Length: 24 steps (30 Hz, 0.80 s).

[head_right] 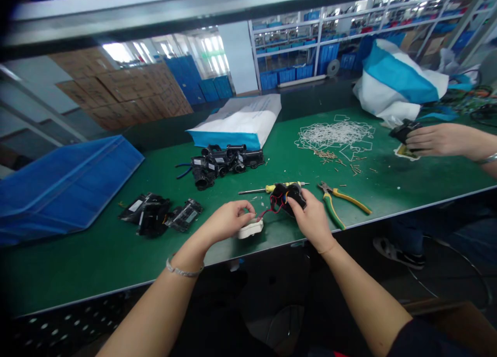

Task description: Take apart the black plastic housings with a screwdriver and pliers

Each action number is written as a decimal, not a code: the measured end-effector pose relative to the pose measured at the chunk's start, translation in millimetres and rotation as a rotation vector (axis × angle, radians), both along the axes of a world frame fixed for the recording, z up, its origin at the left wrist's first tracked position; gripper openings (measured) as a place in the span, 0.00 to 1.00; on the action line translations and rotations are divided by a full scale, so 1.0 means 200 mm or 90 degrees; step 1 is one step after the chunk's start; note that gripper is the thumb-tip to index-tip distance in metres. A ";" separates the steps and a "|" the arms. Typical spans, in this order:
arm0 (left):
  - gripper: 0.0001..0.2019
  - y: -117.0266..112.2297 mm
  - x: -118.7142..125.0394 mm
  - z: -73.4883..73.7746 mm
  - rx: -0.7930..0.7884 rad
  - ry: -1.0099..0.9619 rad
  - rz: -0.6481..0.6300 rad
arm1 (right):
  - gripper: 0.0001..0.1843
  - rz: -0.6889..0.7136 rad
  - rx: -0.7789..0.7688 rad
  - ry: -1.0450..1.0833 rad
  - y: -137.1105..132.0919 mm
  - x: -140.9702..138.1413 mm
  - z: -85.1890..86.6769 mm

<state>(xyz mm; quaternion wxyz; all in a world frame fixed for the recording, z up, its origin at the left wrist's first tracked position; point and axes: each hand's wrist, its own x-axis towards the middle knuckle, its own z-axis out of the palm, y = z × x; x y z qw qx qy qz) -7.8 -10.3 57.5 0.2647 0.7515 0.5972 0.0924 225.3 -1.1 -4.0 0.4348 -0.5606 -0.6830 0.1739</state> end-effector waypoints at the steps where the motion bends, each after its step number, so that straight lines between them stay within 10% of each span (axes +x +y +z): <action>1: 0.13 0.00 0.00 -0.01 -0.001 0.015 -0.003 | 0.21 -0.044 0.016 0.020 0.00 0.04 0.02; 8: 0.13 0.02 0.03 -0.02 0.033 0.131 -0.008 | 0.22 -0.278 0.123 0.179 -0.01 0.26 0.07; 16: 0.45 -0.04 0.10 -0.03 0.031 0.113 -0.071 | 0.19 -0.205 0.115 0.189 -0.09 0.22 0.12; 24: 0.51 -0.05 0.28 -0.17 0.196 0.028 -0.140 | 0.18 -0.146 0.082 0.213 -0.12 0.15 0.15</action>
